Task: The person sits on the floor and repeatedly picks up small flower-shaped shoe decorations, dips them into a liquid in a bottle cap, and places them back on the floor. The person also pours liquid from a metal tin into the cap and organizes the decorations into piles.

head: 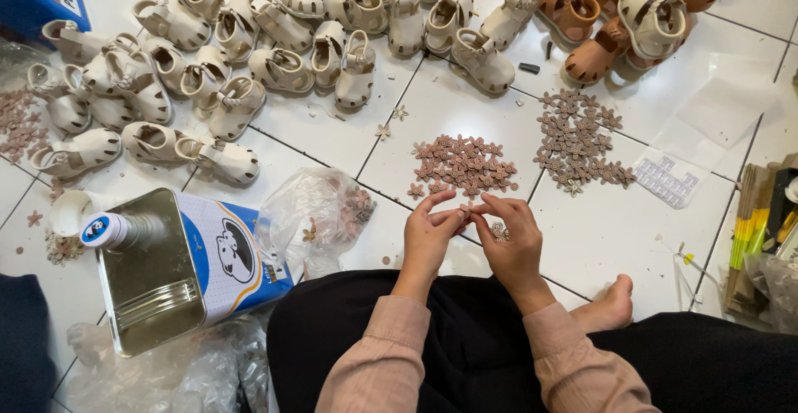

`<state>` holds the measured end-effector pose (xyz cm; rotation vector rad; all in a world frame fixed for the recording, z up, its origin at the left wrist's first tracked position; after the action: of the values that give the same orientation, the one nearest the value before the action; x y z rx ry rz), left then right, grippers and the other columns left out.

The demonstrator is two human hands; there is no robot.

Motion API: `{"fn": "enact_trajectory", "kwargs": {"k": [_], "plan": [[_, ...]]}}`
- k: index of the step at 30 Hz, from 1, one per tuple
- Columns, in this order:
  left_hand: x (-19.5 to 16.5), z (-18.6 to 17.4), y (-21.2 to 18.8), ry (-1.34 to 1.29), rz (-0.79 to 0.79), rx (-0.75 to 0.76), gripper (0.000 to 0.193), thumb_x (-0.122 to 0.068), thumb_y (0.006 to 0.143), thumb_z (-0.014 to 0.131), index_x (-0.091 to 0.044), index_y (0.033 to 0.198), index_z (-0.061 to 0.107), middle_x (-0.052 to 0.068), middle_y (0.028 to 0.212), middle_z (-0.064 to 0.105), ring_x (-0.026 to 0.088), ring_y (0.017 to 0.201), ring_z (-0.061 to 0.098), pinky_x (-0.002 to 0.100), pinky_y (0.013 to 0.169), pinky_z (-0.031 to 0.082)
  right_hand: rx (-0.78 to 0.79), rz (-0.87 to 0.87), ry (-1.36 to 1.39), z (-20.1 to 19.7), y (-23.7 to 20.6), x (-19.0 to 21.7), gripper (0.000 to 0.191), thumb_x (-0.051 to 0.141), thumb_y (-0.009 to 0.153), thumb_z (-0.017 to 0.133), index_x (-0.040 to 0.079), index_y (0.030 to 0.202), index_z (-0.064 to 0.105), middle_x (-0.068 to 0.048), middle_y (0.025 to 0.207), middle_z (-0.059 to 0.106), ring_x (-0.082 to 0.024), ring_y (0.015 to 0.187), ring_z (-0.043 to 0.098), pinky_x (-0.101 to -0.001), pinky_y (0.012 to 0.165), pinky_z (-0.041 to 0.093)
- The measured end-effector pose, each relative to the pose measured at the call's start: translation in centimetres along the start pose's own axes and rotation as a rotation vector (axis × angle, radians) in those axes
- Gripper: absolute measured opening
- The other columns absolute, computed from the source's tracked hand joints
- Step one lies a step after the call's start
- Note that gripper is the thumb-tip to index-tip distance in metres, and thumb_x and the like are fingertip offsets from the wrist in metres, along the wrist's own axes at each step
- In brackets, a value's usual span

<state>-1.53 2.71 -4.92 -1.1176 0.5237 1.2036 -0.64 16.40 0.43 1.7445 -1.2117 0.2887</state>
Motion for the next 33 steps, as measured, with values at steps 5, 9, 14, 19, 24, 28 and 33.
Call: {"fn": "enact_trajectory", "kwargs": {"k": [5, 9, 14, 19, 24, 28, 33], "plan": [[-0.1, 0.0, 0.0, -0.010, 0.011, 0.008, 0.044, -0.001, 0.091, 0.069, 0.004, 0.133, 0.057, 0.015, 0.098, 0.078, 0.016, 0.086, 0.074, 0.029, 0.081, 0.061, 0.008, -0.004, -0.018, 0.1, -0.2, -0.1, 0.047, 0.001, 0.083, 0.083, 0.010, 0.126, 0.065, -0.002, 0.099, 0.077, -0.020, 0.100, 0.071, -0.0341, 0.083, 0.056], [0.1, -0.1, 0.0, -0.003, 0.012, 0.012, 0.043, -0.002, 0.092, 0.068, 0.003, 0.133, 0.057, 0.015, 0.098, 0.077, 0.014, 0.085, 0.073, 0.028, 0.080, 0.060, 0.021, 0.010, 0.022, 0.2, -0.2, 0.0, 0.047, 0.001, 0.084, 0.082, 0.009, 0.127, 0.065, -0.003, 0.101, 0.076, -0.020, 0.100, 0.071, -0.0335, 0.085, 0.058], [0.1, -0.2, 0.1, -0.011, 0.040, 0.012, 0.040, -0.001, 0.093, 0.066, 0.004, 0.132, 0.058, 0.015, 0.098, 0.077, 0.016, 0.088, 0.074, 0.029, 0.081, 0.061, 0.076, -0.030, 0.010, -0.1, 0.0, 0.2, 0.044, -0.006, 0.085, 0.071, 0.005, 0.127, 0.064, -0.003, 0.103, 0.078, -0.022, 0.105, 0.067, -0.0343, 0.088, 0.058], [-0.7, -0.1, 0.0, -0.064, -0.008, -0.024, 0.039, -0.004, 0.093, 0.063, 0.004, 0.130, 0.059, 0.015, 0.096, 0.078, 0.018, 0.088, 0.077, 0.030, 0.082, 0.063, -0.041, 0.120, 0.134, -1.4, 0.2, -0.7, 0.048, -0.013, 0.084, 0.053, 0.004, 0.128, 0.062, -0.009, 0.112, 0.072, -0.021, 0.105, 0.067, -0.0317, 0.086, 0.055], [-1.4, 0.3, -0.8, 0.051, 0.096, -0.006, 0.047, -0.001, 0.087, 0.075, 0.005, 0.131, 0.059, 0.016, 0.096, 0.077, 0.017, 0.089, 0.074, 0.029, 0.083, 0.060, -0.083, 0.138, 0.089, -2.0, 0.4, -2.0, 0.048, -0.014, 0.082, 0.052, 0.004, 0.125, 0.063, -0.009, 0.109, 0.071, -0.021, 0.101, 0.066, -0.0320, 0.086, 0.054], [-1.8, 0.4, -0.9, 0.069, 0.072, -0.051, 0.049, -0.004, 0.086, 0.076, 0.003, 0.132, 0.060, 0.015, 0.094, 0.077, 0.017, 0.089, 0.075, 0.028, 0.084, 0.059, -0.065, 0.135, 0.086, -1.9, 0.2, -2.4, 0.047, -0.014, 0.082, 0.052, 0.004, 0.124, 0.065, -0.009, 0.108, 0.072, -0.021, 0.099, 0.066, -0.0312, 0.083, 0.054], [-1.8, 0.4, -1.1, 0.085, 0.092, -0.053, 0.050, -0.002, 0.086, 0.076, 0.002, 0.133, 0.059, 0.016, 0.093, 0.078, 0.017, 0.089, 0.075, 0.028, 0.084, 0.058, -0.034, 0.167, 0.103, -1.5, -0.4, -3.2, 0.045, -0.014, 0.084, 0.053, 0.005, 0.122, 0.067, -0.009, 0.106, 0.073, -0.019, 0.098, 0.067, -0.0308, 0.084, 0.056]]}}
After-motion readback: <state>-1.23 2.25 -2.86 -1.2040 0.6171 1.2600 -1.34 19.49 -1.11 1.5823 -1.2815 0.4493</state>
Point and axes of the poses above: each hand's wrist, its own y-axis towards the middle knuckle, its own z-axis out of the palm, x = y × z, the point moved 1 cm from there along y, towards the middle knuckle
